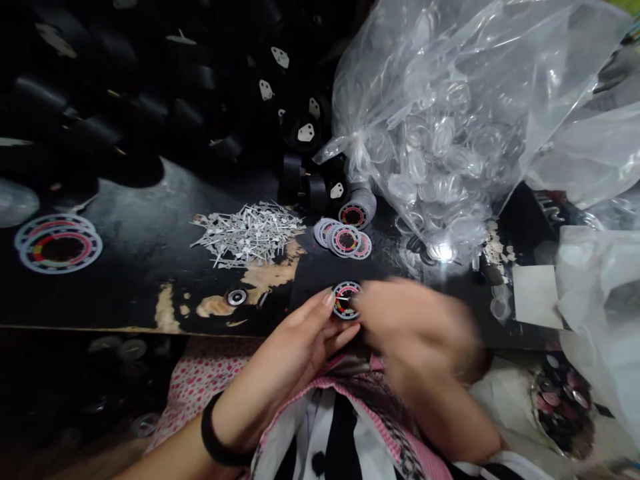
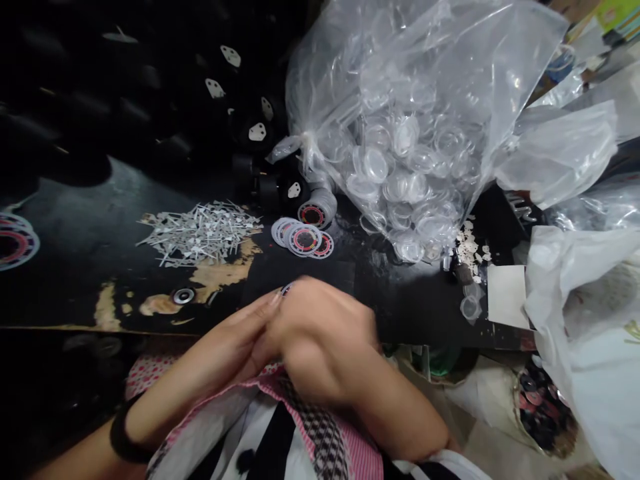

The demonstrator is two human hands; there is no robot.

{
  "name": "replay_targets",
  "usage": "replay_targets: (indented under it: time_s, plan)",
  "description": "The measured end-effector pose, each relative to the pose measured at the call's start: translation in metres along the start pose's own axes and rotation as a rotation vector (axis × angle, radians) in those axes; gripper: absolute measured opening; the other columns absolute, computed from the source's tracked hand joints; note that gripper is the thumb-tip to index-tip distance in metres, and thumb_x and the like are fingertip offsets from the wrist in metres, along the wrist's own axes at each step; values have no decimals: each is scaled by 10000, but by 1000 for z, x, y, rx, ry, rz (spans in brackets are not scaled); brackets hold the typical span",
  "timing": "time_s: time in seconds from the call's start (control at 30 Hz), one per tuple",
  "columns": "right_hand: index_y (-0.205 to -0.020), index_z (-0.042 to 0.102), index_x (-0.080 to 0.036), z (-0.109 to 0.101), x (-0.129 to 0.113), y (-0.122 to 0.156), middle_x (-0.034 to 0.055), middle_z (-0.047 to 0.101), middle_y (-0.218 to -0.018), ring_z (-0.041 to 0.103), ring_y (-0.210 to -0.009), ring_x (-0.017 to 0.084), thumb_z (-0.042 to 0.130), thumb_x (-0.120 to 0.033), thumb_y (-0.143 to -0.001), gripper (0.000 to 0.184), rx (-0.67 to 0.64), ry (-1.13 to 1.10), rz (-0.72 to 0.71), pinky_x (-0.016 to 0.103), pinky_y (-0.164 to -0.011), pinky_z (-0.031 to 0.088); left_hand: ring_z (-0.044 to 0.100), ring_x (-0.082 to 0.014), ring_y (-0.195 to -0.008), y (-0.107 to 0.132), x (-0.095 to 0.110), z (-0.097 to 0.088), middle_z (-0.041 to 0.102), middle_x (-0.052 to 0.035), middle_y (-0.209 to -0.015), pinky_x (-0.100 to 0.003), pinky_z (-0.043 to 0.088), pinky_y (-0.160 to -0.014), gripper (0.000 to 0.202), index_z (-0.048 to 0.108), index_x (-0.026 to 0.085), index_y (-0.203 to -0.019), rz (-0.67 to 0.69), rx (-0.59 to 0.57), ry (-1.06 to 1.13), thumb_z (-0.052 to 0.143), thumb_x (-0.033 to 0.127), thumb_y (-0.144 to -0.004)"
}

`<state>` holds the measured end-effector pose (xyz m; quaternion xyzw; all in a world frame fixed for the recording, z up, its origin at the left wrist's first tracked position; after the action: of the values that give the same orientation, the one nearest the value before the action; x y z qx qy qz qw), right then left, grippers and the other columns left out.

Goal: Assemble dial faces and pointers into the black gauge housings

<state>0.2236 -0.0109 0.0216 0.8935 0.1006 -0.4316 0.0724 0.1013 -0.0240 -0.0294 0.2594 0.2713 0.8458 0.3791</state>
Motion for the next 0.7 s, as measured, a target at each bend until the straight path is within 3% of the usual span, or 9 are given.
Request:
replay_targets:
  time_s: [0.13, 0.2, 0.27, 0.33, 0.4, 0.5, 0.57, 0.63, 0.7]
  plan:
    - [-748, 496, -228, 8, -6, -6, -2, 515, -692, 521, -628, 133, 386, -227, -916, 201, 167, -320, -291, 298, -617, 488, 727, -246, -974, 2, 3, 5, 776, -50, -1004, -262, 591, -775, 326, 740, 187, -967, 23, -2, -65, 869, 299, -690]
    - [-763, 538, -215, 0, -15, -4, -5, 520, -689, 522, -636, 129, 412, -134, -876, 187, 226, -443, -384, 288, -607, 465, 734, -241, -944, 3, 2, 3, 778, -52, -984, -281, 594, -798, 269, 738, 184, -964, 29, 15, -72, 834, 296, -739]
    - [-773, 569, -218, -18, -19, 2, -19, 476, -636, 494, -592, 124, 407, -85, -836, 219, 394, -539, -405, 281, -576, 440, 736, -234, -948, 3, 2, 0, 778, -74, -1008, -307, 591, -850, 205, 736, 167, -972, 18, 22, -54, 778, 280, -805]
    - [-773, 580, -216, -42, -10, 12, -32, 426, -591, 435, -519, 115, 407, -64, -805, 233, 633, -596, -372, 277, -537, 409, 737, -228, -959, 3, 1, -2, 775, -103, -1039, -322, 588, -880, 175, 735, 150, -983, 10, 27, -26, 733, 263, -850]
    - [-750, 584, -202, -63, 12, 20, -40, 424, -566, 404, -479, 105, 433, -53, -779, 214, 747, -539, -266, 278, -527, 395, 739, -229, -966, 3, 0, -5, 774, -122, -1056, -332, 588, -892, 171, 737, 144, -984, 0, 42, -13, 728, 257, -856]
    - [-743, 591, -192, -83, 61, 32, -53, 426, -539, 421, -484, 105, 490, -84, -772, 151, 823, -456, -101, 285, -564, 409, 730, -248, -1007, 4, -1, -6, 771, -126, -1084, -345, 590, -903, 259, 746, 159, -998, 27, 39, -21, 792, 318, -799]
    - [-768, 589, -195, -91, 89, 40, -56, 431, -547, 433, -500, 114, 503, -144, -804, 107, 847, -435, -46, 306, -600, 441, 719, -257, -1039, 7, 1, -7, 764, -109, -1123, -343, 595, -898, 332, 753, 189, -1035, 117, 24, -55, 812, 383, -771]
    - [-822, 606, -196, -96, 101, 47, -33, 495, -605, 495, -563, 140, 490, -201, -852, 119, 826, -318, 8, 349, -668, 479, 695, -249, -1103, 12, 5, -7, 742, -65, -1201, -337, 586, -923, 336, 747, 254, -1098, 245, 31, -123, 776, 416, -806]
    - [-910, 645, -191, -96, 90, 52, 27, 608, -778, 595, -761, 193, 496, -227, -892, 155, 817, -14, 41, 411, -813, 485, 625, -243, -1227, 20, 11, -7, 677, -12, -1332, -352, 538, -1012, 319, 717, 327, -1178, 357, 46, -236, 710, 408, -869]
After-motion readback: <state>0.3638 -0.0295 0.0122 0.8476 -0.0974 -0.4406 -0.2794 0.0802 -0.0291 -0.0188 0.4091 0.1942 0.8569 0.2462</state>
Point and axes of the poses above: each hand's wrist, its own y-axis away from the middle knuckle, its own z-axis out of the palm, x = y × z, the point moved 2 cm from there along -y, towards the middle knuckle
